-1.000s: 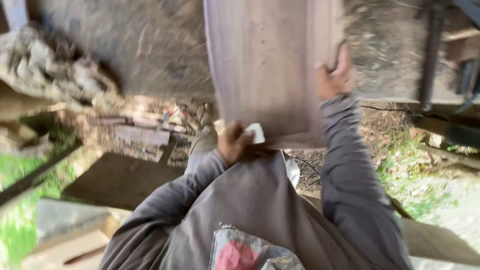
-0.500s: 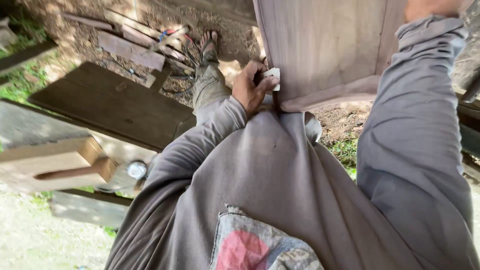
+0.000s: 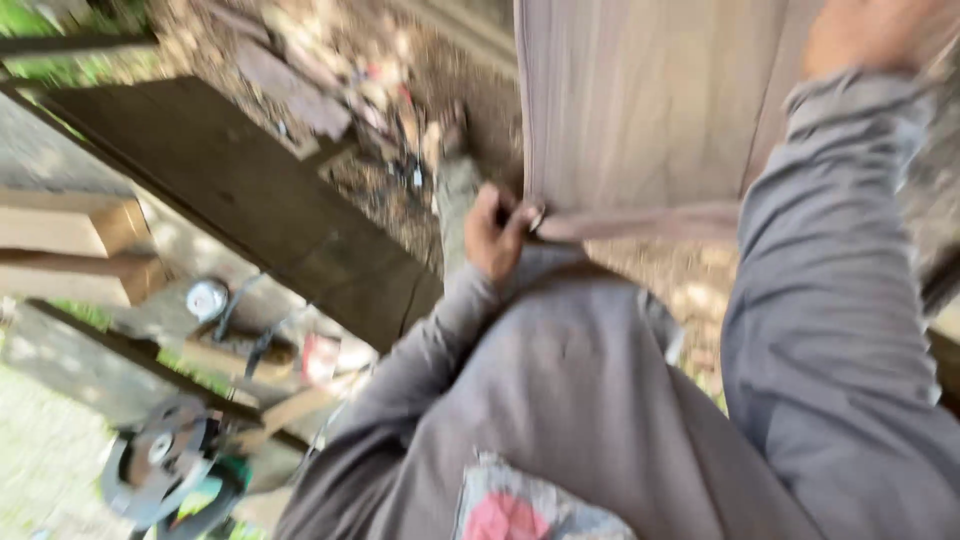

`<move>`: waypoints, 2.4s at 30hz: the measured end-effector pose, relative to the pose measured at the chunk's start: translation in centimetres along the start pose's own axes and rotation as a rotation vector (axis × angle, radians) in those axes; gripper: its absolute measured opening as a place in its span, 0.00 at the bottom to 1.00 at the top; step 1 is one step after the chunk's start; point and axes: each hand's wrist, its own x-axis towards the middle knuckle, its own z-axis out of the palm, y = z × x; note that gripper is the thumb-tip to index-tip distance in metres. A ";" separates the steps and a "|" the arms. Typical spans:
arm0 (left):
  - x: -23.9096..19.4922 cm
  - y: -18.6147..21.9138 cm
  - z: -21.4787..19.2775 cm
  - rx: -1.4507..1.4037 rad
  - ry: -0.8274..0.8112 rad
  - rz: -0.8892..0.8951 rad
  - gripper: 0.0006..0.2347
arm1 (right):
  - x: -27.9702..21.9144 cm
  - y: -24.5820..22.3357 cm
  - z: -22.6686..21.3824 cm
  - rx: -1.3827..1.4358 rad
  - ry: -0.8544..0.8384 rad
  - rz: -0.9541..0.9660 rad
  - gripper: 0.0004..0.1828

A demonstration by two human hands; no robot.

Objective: The person sands a rectangular wooden tray with a sanding block, focusing on the edges and corners. They flip the tray to sand different sides and then use a power sander on the flat surface.

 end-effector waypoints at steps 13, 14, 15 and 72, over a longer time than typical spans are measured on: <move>0.5 -0.8 0.7 0.186 0.062 -0.039 0.12 | 4.5 3.7 2.4 0.020 0.244 -0.260 0.45; 1.2 -1.8 1.0 0.297 0.080 0.070 0.11 | 4.6 2.9 2.1 0.044 0.238 -0.279 0.41; 3.1 -0.2 1.2 0.296 0.074 0.050 0.11 | 4.5 4.0 2.8 0.034 0.220 -0.275 0.41; 25.0 2.8 2.9 0.585 0.029 0.437 0.05 | 0.5 -1.3 1.1 0.052 0.083 -0.050 0.47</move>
